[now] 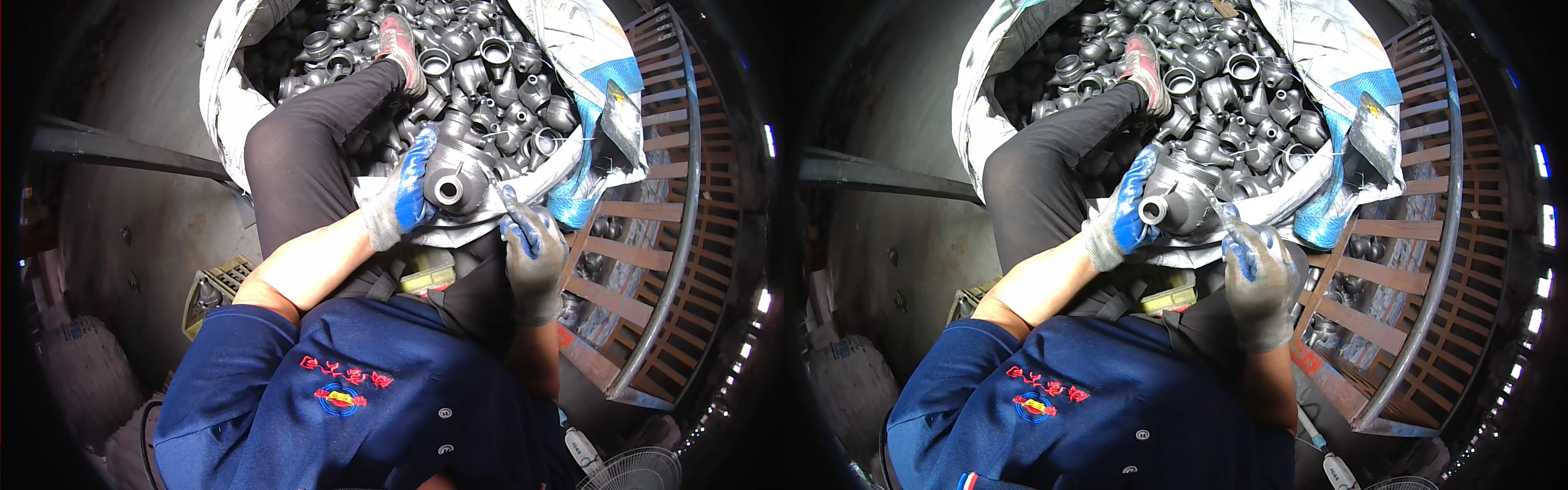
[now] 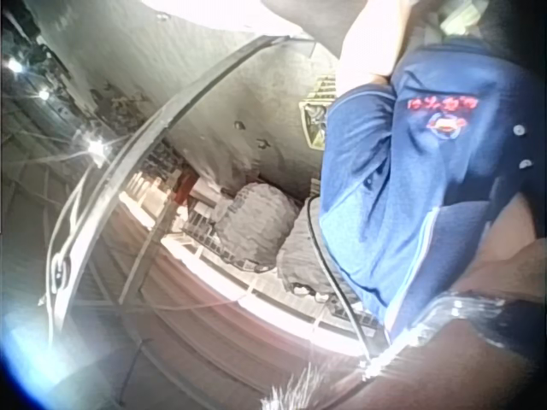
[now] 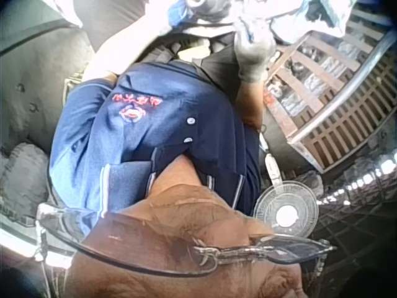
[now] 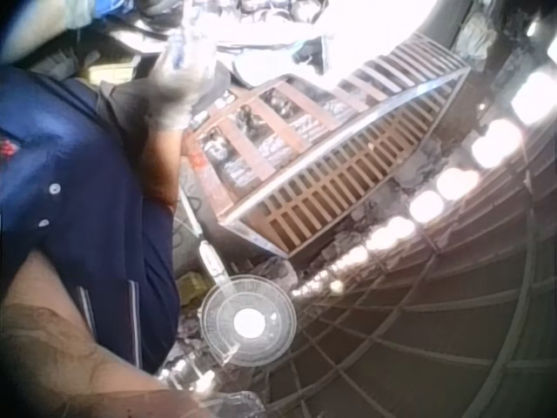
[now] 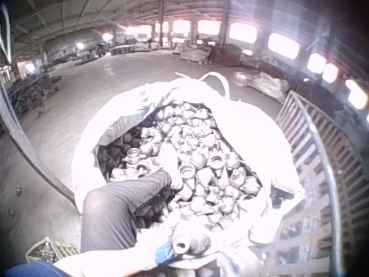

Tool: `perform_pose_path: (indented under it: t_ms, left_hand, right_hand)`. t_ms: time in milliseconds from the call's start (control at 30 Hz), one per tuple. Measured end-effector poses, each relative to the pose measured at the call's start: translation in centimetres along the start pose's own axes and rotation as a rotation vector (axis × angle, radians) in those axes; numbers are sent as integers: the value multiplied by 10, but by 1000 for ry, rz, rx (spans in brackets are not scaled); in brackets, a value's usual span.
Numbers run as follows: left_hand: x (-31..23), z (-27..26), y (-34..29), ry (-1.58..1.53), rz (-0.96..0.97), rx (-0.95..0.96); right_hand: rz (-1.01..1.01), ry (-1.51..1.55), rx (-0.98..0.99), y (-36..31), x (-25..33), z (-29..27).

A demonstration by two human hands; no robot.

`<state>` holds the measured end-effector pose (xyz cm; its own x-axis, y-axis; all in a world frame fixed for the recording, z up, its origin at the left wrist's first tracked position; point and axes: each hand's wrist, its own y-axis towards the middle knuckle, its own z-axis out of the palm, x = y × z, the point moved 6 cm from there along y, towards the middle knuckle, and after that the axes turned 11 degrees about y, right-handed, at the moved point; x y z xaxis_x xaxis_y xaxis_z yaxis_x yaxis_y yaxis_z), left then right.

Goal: Scraping and cleaning the inner surfaces of metal fittings or valve bodies using a deburring tool.

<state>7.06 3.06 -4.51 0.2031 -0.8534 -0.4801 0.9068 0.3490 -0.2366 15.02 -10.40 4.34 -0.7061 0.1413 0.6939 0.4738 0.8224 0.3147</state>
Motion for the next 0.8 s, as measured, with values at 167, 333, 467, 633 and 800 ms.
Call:
perform_pose_path:
  t_ms: [167,333,467,633,800]
  left_hand:
    - [9,-16,11,-119,-34,-14]
    - [7,-13,8,-77,-12,-51]
    - [14,-17,8,-73,-15,-5]
    - [-1,-3,4,-8,25,-29]
    - [-1,-3,1,38,-8,-51]
  right_hand:
    - [89,95,16,-2,-9,-2]
    - [137,136,22,-2,-4,-3]
    - [-16,27,26,2,9,-2]
    - [-119,-14,-72,-2,8,3]
    - [-158,-154,-70,-2,17,4]
